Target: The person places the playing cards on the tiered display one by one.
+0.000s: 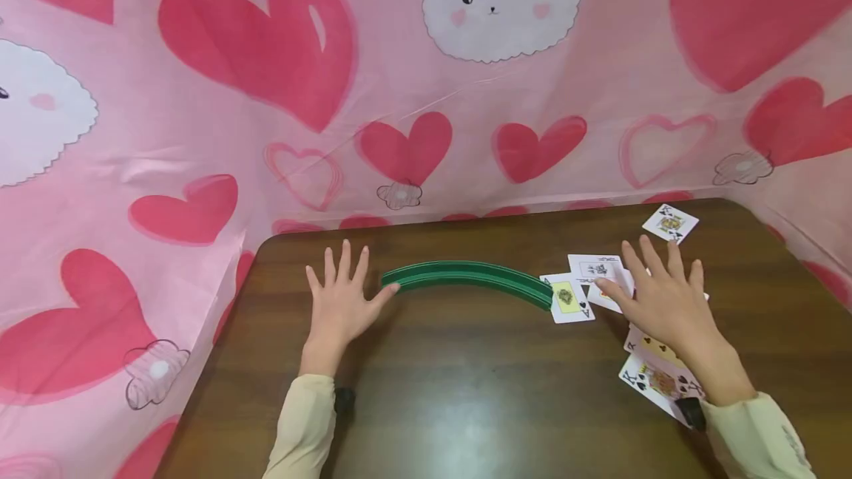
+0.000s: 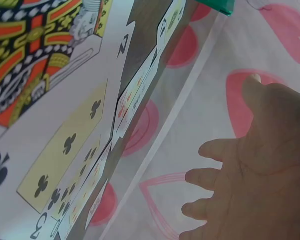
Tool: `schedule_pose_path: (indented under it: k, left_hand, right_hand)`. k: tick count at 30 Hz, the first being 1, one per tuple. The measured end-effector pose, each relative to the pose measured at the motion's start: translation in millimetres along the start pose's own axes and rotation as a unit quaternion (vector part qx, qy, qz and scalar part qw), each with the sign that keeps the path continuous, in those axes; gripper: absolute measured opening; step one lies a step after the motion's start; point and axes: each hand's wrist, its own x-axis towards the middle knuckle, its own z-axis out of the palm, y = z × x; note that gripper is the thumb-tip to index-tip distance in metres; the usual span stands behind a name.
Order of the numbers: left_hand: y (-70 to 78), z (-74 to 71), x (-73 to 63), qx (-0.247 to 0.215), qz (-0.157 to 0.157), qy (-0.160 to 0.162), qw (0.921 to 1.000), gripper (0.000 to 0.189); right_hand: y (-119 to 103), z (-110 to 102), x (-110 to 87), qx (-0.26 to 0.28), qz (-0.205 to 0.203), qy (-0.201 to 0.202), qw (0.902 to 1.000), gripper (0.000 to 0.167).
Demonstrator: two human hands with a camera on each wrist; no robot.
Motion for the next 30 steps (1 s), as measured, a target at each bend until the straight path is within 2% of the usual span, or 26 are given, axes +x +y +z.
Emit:
schedule_pose_path:
  k: [5,14,26,30]
  left_hand:
    - [-5.3,-3.5,0.4,-0.010,-0.002,0.011,0.9999,0.095]
    - [-12.2,-2.5,-8.7,-0.012,-0.014,0.001,0.9998,0.095]
    - [-6.2,3.2,-3.9,-0.023,-0.004,0.008,0.9997,0.096]
    - [-5.1,3.9,-2.2,-0.058,-0.003,0.022,0.9981,0.092]
  right_hand:
    - [-2,-3,5.4,0.000,-0.008,0.007,0.9999,0.091]
    - [-3,-2,1.9,0.002,-0.002,0.004,1.0000,0.091]
    - [8,0,-1.3,0.002,-0.017,0.034,0.9993,0.091]
    - [9,-3,-1.3,0.010,-0.018,0.036,0.9991,0.090]
